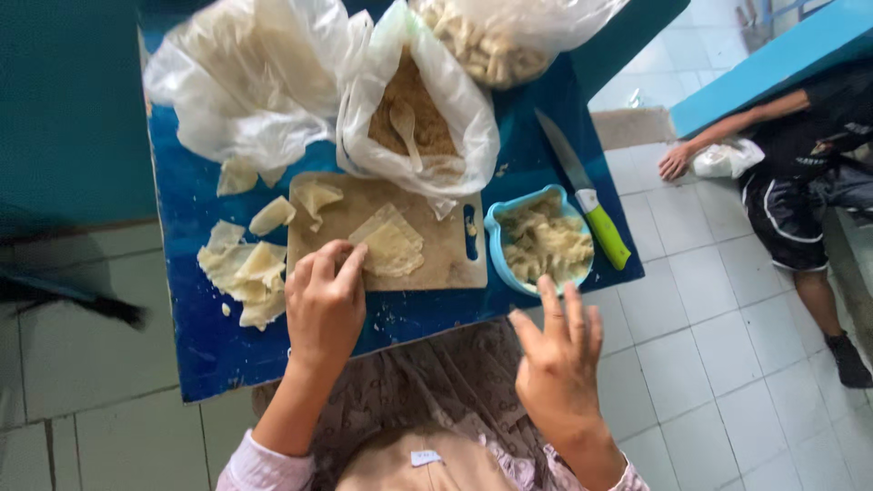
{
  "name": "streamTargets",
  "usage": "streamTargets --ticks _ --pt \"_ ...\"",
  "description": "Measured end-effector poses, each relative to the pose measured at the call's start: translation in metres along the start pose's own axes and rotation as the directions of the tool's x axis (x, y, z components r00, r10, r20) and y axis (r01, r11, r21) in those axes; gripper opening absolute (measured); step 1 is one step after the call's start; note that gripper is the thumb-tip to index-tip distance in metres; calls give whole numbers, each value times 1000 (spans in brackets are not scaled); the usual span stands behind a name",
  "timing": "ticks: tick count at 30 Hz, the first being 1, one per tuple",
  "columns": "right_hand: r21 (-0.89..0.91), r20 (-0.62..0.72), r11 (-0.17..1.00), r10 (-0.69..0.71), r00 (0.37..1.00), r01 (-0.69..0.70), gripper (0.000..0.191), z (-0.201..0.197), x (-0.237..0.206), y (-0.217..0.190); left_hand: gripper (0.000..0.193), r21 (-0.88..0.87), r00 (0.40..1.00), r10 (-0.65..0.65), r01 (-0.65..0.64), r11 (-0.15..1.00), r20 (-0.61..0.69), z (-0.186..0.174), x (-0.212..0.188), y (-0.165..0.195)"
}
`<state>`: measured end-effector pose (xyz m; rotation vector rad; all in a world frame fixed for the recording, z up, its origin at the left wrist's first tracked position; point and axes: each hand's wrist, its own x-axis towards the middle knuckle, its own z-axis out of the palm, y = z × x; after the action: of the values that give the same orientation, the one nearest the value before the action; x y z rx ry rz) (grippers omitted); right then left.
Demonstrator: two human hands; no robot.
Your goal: The person sits at a low table and peels apart thin dried food sheets that are stuck together, tearing off small pieces and placing the separated sheets on the cutting board. They work through the sheets one at a time, building a pile of separated pieces next to a bowl of torn pieces.
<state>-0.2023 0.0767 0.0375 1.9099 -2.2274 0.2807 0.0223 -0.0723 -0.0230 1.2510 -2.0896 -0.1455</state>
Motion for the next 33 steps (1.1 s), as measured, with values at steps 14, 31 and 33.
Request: streamTargets --ticks 14,31,33 --pt "584 81 778 228 970 -232 23 106 243 -57 19 -16 988 -138 140 990 69 0 29 -6" --pt "967 234 1 397 887 -256 4 128 246 -15 21 -101 953 -243 264 959 183 5 25 -5" --pt "965 261 -68 377 889 -254 5 122 239 -9 21 -98 941 -257 284 954 219 3 25 -5"
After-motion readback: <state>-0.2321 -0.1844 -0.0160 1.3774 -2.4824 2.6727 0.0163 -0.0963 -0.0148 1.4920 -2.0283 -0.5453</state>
